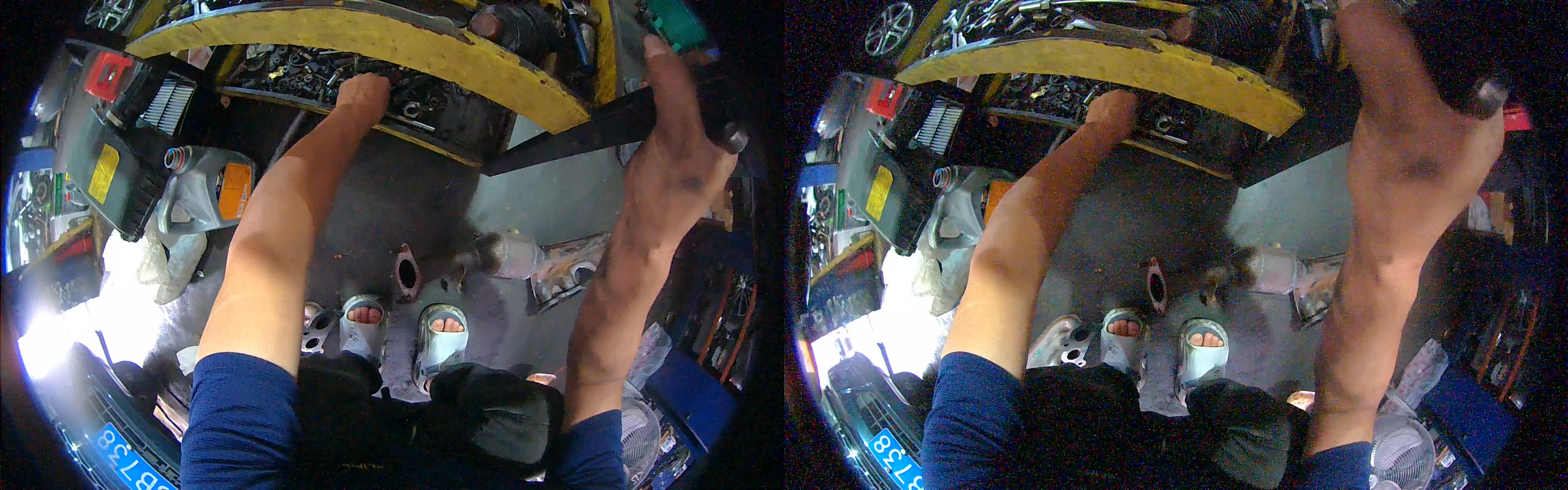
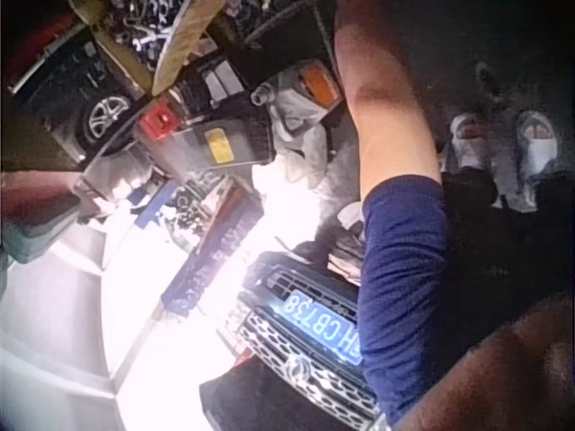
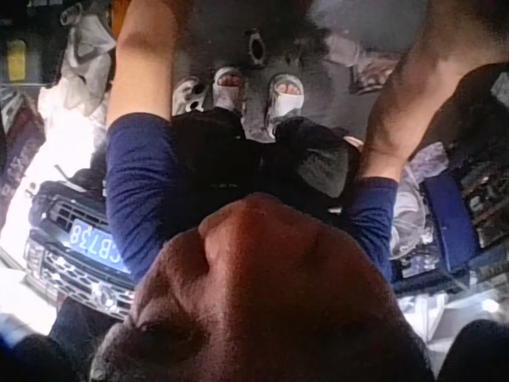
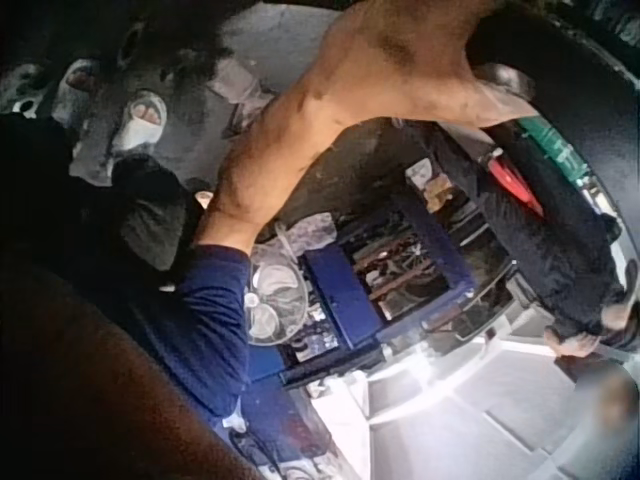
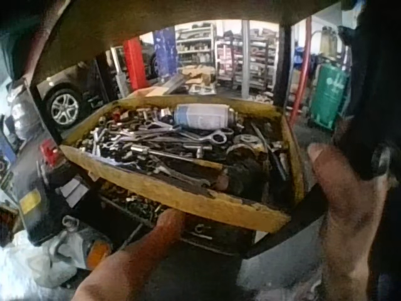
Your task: The person sits on the garage floor and uses a wrench to tighten bolts on a removed exhaust manifold. They retrieve a bolt and a wrench from a nearby tool cart, fasten the manifold, then stand and spray a cleaning agent onto the part.
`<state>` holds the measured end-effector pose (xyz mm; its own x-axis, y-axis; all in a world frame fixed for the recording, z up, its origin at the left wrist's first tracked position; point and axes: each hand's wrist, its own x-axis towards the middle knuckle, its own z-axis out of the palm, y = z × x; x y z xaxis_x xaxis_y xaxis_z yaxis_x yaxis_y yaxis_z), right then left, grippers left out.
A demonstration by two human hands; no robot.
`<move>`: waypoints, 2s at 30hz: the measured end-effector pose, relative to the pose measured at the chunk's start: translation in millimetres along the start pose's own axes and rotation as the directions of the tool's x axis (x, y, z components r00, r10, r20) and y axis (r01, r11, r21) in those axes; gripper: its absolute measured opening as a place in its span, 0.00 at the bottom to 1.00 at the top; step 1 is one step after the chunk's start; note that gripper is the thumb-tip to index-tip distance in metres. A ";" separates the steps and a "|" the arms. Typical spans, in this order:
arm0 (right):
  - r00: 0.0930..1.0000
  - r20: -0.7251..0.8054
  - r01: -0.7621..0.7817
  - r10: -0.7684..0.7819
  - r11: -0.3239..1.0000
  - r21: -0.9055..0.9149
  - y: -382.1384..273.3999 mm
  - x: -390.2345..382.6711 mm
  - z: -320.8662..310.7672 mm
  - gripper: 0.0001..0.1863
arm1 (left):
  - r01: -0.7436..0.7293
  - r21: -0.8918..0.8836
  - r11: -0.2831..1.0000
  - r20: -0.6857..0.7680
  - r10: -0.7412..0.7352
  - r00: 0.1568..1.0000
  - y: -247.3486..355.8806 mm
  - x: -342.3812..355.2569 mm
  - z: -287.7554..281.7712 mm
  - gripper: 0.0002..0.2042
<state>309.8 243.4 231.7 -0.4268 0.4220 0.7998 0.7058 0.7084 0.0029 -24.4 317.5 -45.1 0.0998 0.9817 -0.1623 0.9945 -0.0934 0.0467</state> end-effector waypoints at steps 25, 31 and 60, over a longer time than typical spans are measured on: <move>0.354 0.898 -0.931 0.261 0.192 0.311 -160.7 -113.9 32.2 0.22 | 0.371 -0.795 -0.480 0.429 -0.011 0.903 25.5 -279.4 -80.4 0.09; 0.397 0.900 -0.910 0.178 -0.053 0.411 -191.9 -125.0 40.0 0.18 | 0.493 -0.698 -0.519 0.484 0.165 0.859 40.5 -296.6 -81.0 0.09; 0.280 0.917 -0.842 -0.282 -0.531 0.094 -235.7 -165.4 51.1 0.16 | 0.535 -0.819 -0.207 0.500 0.202 0.842 9.3 -360.4 -81.6 0.12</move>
<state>185.2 35.6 68.1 -0.8376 0.4373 -0.3273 -0.0685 -0.6787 -0.7313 -53.7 -23.6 94.2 0.3008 0.7249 -0.6197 -0.1778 0.6810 0.7104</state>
